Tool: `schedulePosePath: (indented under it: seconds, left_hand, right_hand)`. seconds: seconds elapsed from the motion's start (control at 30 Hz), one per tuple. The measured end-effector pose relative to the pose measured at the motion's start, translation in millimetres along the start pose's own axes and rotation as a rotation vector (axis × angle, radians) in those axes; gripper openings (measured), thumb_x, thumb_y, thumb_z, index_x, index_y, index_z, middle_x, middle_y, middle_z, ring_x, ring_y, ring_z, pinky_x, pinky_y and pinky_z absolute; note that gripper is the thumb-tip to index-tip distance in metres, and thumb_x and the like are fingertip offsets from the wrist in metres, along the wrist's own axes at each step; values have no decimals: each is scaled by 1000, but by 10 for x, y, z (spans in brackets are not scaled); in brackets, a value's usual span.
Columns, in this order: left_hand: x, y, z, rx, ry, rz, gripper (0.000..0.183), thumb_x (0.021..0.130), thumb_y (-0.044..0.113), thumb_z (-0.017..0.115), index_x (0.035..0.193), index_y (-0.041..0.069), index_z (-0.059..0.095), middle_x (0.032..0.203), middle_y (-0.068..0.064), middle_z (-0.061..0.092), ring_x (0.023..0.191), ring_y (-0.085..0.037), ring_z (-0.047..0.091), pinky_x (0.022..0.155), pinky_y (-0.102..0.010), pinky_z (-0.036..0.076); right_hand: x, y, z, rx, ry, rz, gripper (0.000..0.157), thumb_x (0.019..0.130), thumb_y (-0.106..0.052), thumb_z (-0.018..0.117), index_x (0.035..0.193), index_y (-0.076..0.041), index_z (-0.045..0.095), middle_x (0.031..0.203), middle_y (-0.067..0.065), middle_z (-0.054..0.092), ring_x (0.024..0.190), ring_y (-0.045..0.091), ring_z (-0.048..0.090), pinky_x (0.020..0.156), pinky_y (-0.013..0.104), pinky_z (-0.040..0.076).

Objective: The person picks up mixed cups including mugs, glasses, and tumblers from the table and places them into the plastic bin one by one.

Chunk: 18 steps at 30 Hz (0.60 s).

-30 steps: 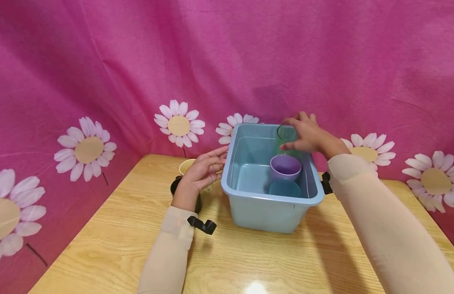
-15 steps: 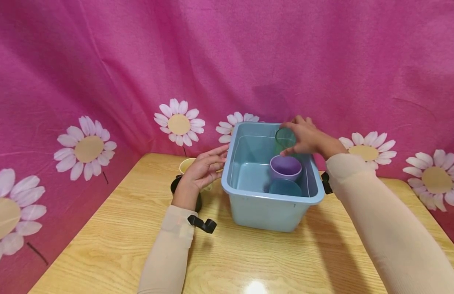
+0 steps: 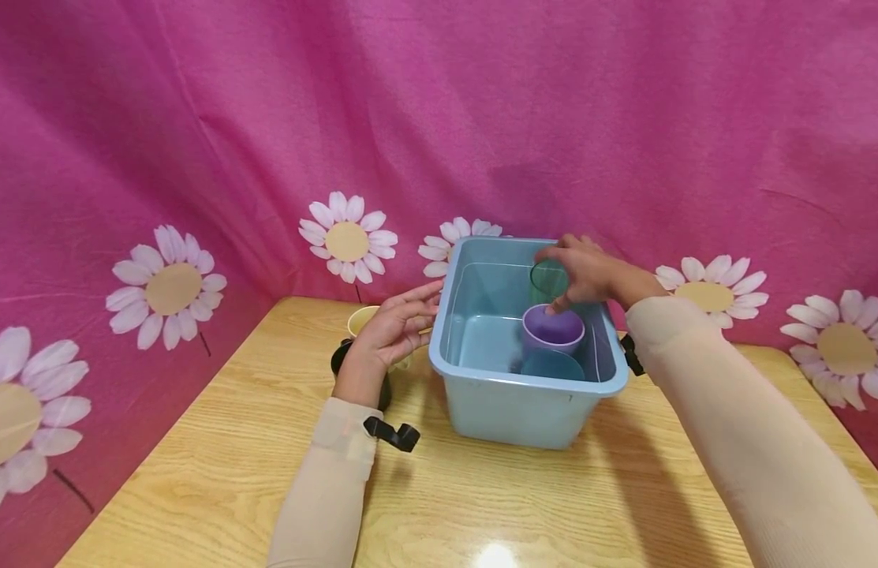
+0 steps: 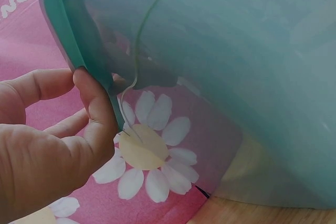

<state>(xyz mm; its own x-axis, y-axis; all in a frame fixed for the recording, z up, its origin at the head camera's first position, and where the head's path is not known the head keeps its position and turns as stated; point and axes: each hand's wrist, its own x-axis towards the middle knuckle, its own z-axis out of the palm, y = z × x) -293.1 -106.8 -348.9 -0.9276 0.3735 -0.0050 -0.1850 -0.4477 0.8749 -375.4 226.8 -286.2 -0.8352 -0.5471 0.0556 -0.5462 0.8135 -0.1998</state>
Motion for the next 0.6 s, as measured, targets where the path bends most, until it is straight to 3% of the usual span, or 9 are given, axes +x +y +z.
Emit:
schedulePosePath:
  seconds: [0.27, 0.47, 0.6]
  left_hand:
    - [3, 9, -1, 0, -5, -2, 54, 102, -6, 46, 155, 6, 43, 156, -19, 44, 99, -18, 67, 85, -36, 56]
    - [-4, 12, 1, -8, 8, 0, 54, 102, -5, 48, 154, 6, 45, 153, -19, 47, 99, -18, 67, 84, -35, 58]
    - [-8, 12, 0, -13, 6, -4, 54, 102, -6, 48, 155, 6, 44, 153, -19, 46, 98, -18, 67, 83, -35, 57]
  right_hand:
    - [30, 14, 0, -28, -36, -10, 89, 68, -41, 95, 143, -12, 58, 130, 20, 49, 117, 38, 43, 93, 54, 39]
    - [60, 34, -4, -43, -74, -16, 88, 69, -43, 94, 143, -13, 57, 139, 22, 49, 129, 43, 43, 100, 58, 35]
    - [75, 40, 3, -60, -88, -24, 87, 70, -43, 93, 143, -12, 58, 141, 23, 50, 132, 43, 44, 97, 57, 34]
